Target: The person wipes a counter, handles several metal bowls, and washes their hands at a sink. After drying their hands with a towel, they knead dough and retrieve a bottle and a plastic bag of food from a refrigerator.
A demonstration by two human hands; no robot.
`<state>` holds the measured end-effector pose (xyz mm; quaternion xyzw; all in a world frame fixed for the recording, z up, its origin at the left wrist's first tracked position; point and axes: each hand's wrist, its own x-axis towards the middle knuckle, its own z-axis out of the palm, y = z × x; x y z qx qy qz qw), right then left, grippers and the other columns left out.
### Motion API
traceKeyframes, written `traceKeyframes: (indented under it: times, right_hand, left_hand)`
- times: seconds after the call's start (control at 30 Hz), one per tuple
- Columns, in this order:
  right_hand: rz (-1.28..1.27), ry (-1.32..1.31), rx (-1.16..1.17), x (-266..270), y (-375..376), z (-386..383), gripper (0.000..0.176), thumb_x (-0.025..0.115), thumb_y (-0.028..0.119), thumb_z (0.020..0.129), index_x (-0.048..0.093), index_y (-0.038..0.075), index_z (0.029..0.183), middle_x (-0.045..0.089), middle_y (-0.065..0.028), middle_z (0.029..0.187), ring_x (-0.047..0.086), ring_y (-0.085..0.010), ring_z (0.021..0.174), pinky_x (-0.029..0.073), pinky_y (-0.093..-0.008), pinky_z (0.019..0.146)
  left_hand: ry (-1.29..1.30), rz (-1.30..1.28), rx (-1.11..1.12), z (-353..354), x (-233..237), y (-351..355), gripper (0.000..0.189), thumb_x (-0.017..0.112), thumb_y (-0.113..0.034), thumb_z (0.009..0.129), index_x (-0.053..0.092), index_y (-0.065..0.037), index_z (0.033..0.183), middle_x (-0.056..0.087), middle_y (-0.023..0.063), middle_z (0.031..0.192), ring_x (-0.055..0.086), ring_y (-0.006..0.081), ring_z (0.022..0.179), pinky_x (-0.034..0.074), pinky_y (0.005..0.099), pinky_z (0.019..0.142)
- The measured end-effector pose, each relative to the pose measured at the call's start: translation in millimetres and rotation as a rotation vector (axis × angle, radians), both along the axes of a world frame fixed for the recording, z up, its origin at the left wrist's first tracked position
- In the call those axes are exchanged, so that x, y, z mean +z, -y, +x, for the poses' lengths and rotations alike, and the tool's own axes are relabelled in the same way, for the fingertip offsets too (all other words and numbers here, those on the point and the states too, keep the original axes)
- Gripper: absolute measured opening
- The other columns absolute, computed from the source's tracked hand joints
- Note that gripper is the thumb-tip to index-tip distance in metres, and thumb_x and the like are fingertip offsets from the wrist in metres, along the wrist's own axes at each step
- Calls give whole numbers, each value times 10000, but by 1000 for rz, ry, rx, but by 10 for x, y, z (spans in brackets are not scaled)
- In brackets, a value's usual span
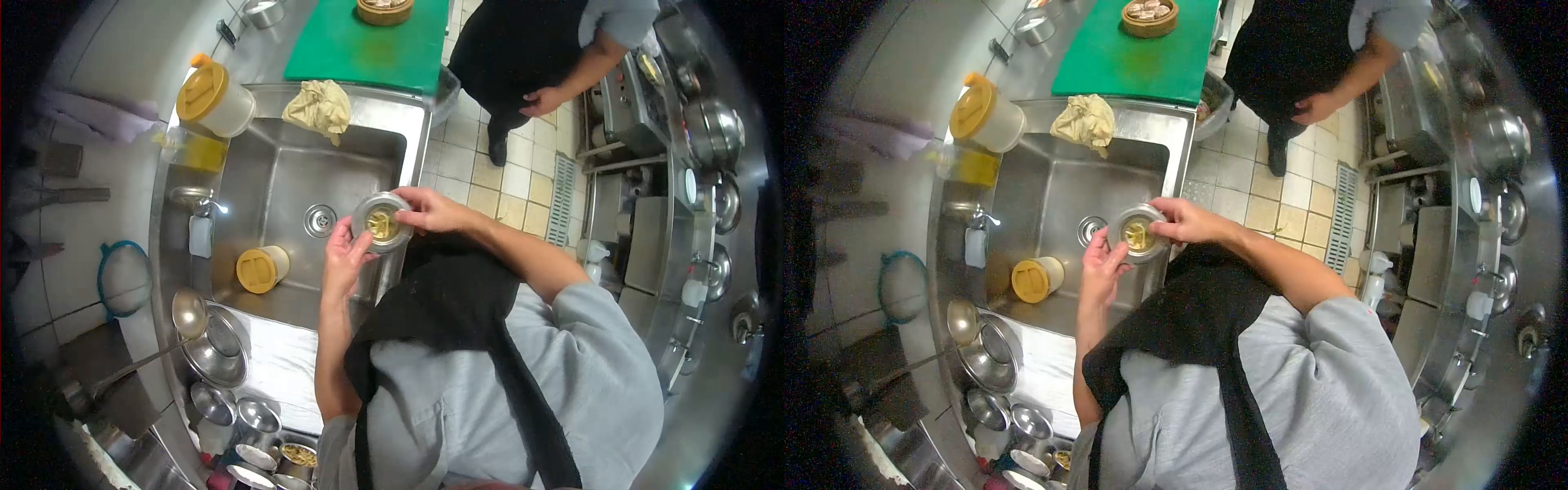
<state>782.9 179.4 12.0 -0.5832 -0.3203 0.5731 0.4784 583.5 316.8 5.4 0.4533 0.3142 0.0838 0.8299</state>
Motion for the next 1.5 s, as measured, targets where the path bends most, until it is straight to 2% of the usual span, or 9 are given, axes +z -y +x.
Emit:
traceKeyframes:
  times: [0.3, 0.53, 0.8, 0.87, 0.93, 1.0, 1.27, 1.37, 1.5]
  right_hand:
    - [30, 195, -478, -451, 634, 866, 350, 613, 170, 949, 552, 0, 1249, 658, -25, 890, 577, -78, 635, 493, -247, 525]
    - [-244, 205, -863, -1385, 786, 1968, 315, 566, 141, 919, 565, 7, 1205, 613, -49, 786, 553, -106, 566, 460, -251, 459]
    - [-125, 524, -702, -1977, 323, 3462, 343, 587, 155, 869, 573, -74, 1126, 646, -158, 873, 645, -272, 818, 538, -383, 775]
    - [-226, 302, -810, -1257, -46, 3776, 339, 590, 153, 868, 578, -68, 1126, 655, -185, 875, 653, -250, 743, 558, -377, 709]
    - [-54, 330, -896, -2122, 29, 3957, 323, 584, 160, 867, 587, -63, 1101, 652, -202, 831, 653, -223, 646, 550, -374, 571]
    - [-350, 779, -200, -2757, 233, 4194, 305, 577, 166, 866, 590, -69, 1061, 643, -201, 774, 646, -210, 573, 520, -361, 472]
    - [-526, 267, -733, -1676, 727, 3556, 318, 602, 164, 919, 581, -34, 1167, 658, -123, 894, 624, -150, 729, 511, -314, 607]
    - [-165, -40, -957, -1452, 719, 3781, 327, 584, 120, 953, 535, 4, 1255, 641, -96, 1008, 546, -91, 600, 538, -251, 562]
    - [-15, -10, -693, -414, 48, 3583, 277, 601, 90, 937, 568, 15, 1202, 672, -48, 922, 477, -22, 541, 429, -183, 445]
  left_hand:
    - [-207, 91, 159, -164, -91, -151, 522, 626, -199, 989, 421, -64, 1449, 490, 134, 1409, 560, 243, 1212, 518, 386, 960]
    - [-481, 18, 508, -864, -446, 151, 487, 643, -259, 980, 473, -43, 1381, 568, 73, 1186, 590, 197, 1046, 495, 346, 907]
    - [-768, 103, 665, -693, 296, 995, 404, 607, -265, 997, 531, -31, 1317, 602, 103, 1184, 608, 203, 1026, 499, 318, 889]
    - [-779, 113, 665, -639, 404, 1059, 403, 609, -268, 995, 534, -34, 1315, 604, 104, 1195, 610, 205, 1031, 499, 315, 887]
    - [-789, 169, 639, -596, 506, 1044, 403, 611, -270, 994, 536, -37, 1313, 605, 104, 1206, 611, 207, 1036, 498, 313, 885]
    - [-783, 189, 639, -496, 544, 922, 402, 613, -273, 992, 539, -40, 1311, 606, 105, 1218, 613, 209, 1042, 498, 310, 882]
    - [-745, 184, 679, 10, 402, 424, 233, 595, -220, 996, 589, -29, 1130, 525, -24, 811, 478, 71, 686, 450, 232, 627]
    - [-639, 89, 691, 491, 259, 172, 387, 628, -257, 988, 584, -14, 1286, 630, 100, 1161, 622, 165, 1078, 539, 277, 877]
    - [-382, 219, 456, 1133, 111, -156, 343, 570, -211, 1021, 578, 7, 1285, 636, 112, 1217, 648, 187, 1074, 557, 310, 902]
